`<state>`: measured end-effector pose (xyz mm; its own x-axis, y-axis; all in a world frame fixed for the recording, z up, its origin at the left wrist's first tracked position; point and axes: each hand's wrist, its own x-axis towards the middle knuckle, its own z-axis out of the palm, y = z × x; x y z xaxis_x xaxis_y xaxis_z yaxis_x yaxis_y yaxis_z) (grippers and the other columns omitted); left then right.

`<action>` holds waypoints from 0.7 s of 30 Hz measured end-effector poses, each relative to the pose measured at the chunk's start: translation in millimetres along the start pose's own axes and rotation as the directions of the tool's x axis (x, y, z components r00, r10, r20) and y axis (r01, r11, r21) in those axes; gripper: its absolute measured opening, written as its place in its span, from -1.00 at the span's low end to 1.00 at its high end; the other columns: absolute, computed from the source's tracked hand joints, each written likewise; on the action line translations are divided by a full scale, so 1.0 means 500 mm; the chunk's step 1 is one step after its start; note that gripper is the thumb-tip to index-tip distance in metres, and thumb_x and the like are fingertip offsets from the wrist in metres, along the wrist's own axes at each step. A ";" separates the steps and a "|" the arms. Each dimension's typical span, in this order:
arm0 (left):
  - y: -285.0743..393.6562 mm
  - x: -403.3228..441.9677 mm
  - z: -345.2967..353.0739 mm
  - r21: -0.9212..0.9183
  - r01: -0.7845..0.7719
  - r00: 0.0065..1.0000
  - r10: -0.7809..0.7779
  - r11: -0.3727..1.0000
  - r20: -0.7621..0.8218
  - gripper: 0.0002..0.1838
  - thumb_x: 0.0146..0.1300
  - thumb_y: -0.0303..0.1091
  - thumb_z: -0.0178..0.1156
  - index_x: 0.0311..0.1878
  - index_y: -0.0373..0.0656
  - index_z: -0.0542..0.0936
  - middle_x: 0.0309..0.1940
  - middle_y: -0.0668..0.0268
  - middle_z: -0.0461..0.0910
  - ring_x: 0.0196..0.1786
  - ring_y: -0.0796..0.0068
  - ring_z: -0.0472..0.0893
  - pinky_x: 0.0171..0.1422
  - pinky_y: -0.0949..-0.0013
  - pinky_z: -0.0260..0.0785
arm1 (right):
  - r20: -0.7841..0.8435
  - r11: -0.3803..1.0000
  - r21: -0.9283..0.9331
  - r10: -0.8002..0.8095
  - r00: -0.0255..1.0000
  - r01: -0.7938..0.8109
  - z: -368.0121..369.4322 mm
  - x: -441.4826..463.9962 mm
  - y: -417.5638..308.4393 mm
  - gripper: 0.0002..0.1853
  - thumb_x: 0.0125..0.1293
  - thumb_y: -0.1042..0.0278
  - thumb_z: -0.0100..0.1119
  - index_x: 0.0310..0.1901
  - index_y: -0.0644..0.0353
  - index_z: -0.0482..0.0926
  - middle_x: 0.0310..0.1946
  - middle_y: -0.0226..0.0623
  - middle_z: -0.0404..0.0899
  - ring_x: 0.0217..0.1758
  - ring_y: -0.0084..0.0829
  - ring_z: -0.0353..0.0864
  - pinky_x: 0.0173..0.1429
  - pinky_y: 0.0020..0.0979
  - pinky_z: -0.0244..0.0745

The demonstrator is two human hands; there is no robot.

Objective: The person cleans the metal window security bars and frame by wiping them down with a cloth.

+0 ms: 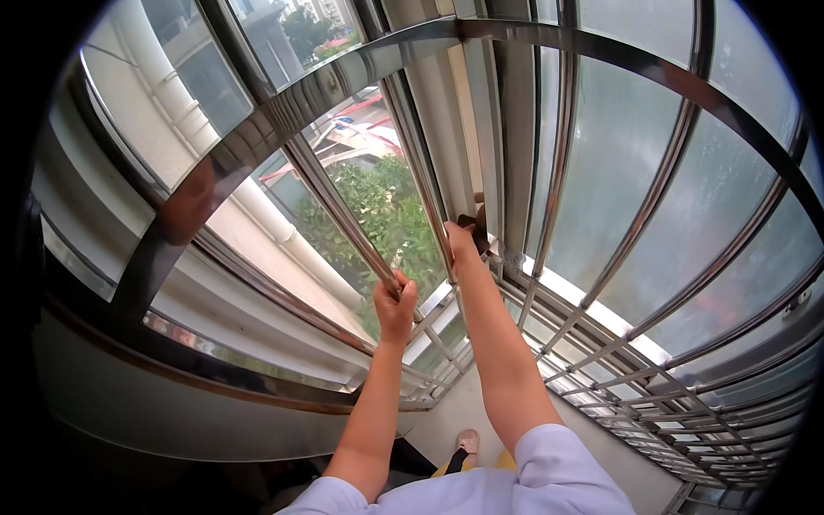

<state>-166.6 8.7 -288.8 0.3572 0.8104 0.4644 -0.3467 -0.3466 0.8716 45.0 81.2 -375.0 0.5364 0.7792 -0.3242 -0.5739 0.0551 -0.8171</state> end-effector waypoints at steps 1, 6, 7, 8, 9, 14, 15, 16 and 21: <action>0.003 0.001 0.000 0.010 -0.002 1.000 0.002 1.000 0.003 -0.82 0.18 -0.53 0.17 -0.40 -0.12 0.34 -0.56 0.51 0.30 -0.54 0.77 0.28 -0.47 0.62 0.15 | 0.004 1.000 -0.017 0.017 1.000 -0.017 0.003 0.015 -0.005 0.05 0.13 0.13 0.20 0.45 0.16 -0.36 0.20 -0.08 0.28 0.18 -0.27 0.34 0.14 -0.29 0.37; -0.005 0.010 0.011 0.027 -0.019 0.999 0.020 0.999 -0.046 -0.80 0.15 -0.57 0.16 -0.44 -0.12 0.33 -0.60 0.53 0.27 -0.57 0.77 0.25 -0.50 0.61 0.12 | -0.016 0.981 0.082 0.177 0.984 -0.175 0.028 0.040 -0.034 -0.27 0.04 0.25 0.25 0.23 0.21 0.15 0.09 -0.15 0.34 0.06 -0.27 0.39 0.04 -0.27 0.40; -0.008 0.011 0.014 0.037 -0.014 0.997 0.017 0.999 -0.082 -0.79 0.14 -0.59 0.16 -0.46 -0.13 0.33 -0.62 0.53 0.27 -0.58 0.77 0.24 -0.52 0.60 0.11 | -0.061 0.980 0.102 0.175 0.983 -0.168 0.034 0.026 -0.034 -0.37 0.02 0.28 0.25 0.14 0.22 0.25 0.01 -0.18 0.39 0.00 -0.28 0.42 0.00 -0.27 0.41; -0.010 0.012 0.015 0.034 -0.001 0.994 0.005 0.999 -0.110 -0.79 0.12 -0.60 0.15 -0.47 -0.14 0.33 -0.64 0.53 0.27 -0.60 0.76 0.24 -0.53 0.58 0.11 | -0.109 0.980 0.118 0.172 0.979 -0.159 0.036 0.011 -0.038 -0.46 0.00 0.31 0.26 0.05 0.22 0.35 -0.07 -0.21 0.44 -0.07 -0.29 0.45 -0.05 -0.26 0.42; -0.013 0.013 0.020 0.029 -0.010 0.993 0.013 1.000 -0.114 -0.79 0.12 -0.60 0.15 -0.47 -0.14 0.33 -0.64 0.53 0.27 -0.60 0.76 0.24 -0.53 0.58 0.11 | -0.124 0.978 0.161 0.152 0.981 -0.131 0.038 0.001 -0.047 -0.57 0.00 0.35 0.26 -0.07 0.22 0.41 -0.21 -0.27 0.45 -0.16 -0.33 0.46 -0.12 -0.28 0.41; -0.013 0.011 0.021 0.090 -0.045 0.988 0.057 0.995 -0.145 -0.80 0.09 -0.60 0.14 -0.50 -0.15 0.33 -0.64 0.53 0.28 -0.59 0.77 0.25 -0.53 0.58 0.12 | -0.071 0.978 0.208 0.040 0.997 -0.024 0.059 -0.007 -0.093 -0.75 0.01 0.46 0.25 -0.24 0.23 0.46 -0.40 -0.37 0.44 -0.31 -0.42 0.44 -0.25 -0.33 0.38; -0.018 0.014 0.023 0.081 -0.053 0.988 0.064 0.995 -0.141 -0.80 0.09 -0.60 0.14 -0.50 -0.15 0.33 -0.64 0.53 0.28 -0.59 0.77 0.25 -0.53 0.58 0.12 | -0.020 0.974 0.227 -0.004 1.000 0.009 0.060 -0.004 -0.103 -0.71 0.03 0.49 0.23 -0.18 0.25 0.43 -0.40 -0.37 0.43 -0.33 -0.44 0.43 -0.26 -0.34 0.36; -0.020 0.013 0.023 0.070 -0.048 0.986 0.058 0.996 -0.154 -0.80 0.09 -0.60 0.14 -0.51 -0.15 0.33 -0.64 0.54 0.28 -0.59 0.77 0.25 -0.52 0.57 0.12 | 0.029 0.968 0.247 -0.046 0.999 0.037 0.063 -0.007 -0.113 -0.66 0.04 0.53 0.22 -0.12 0.28 0.41 -0.40 -0.36 0.42 -0.35 -0.46 0.42 -0.26 -0.36 0.35; -0.024 0.010 0.020 0.100 -0.055 0.983 0.071 0.994 -0.167 -0.81 0.09 -0.57 0.16 -0.52 -0.16 0.35 -0.66 0.54 0.27 -0.59 0.76 0.24 -0.52 0.56 0.11 | -0.137 0.973 0.129 -0.176 0.975 0.193 0.151 -0.115 -0.220 -0.82 0.17 0.45 0.17 -0.21 0.27 0.46 -0.56 -0.32 0.44 -0.60 -0.48 0.41 -0.64 -0.42 0.24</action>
<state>-152.0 12.2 -295.5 0.1820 0.8511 0.4924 -0.2776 -0.4359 0.8561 30.4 77.4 -230.1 0.7086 0.6644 -0.2378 -0.5341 0.2847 -0.7960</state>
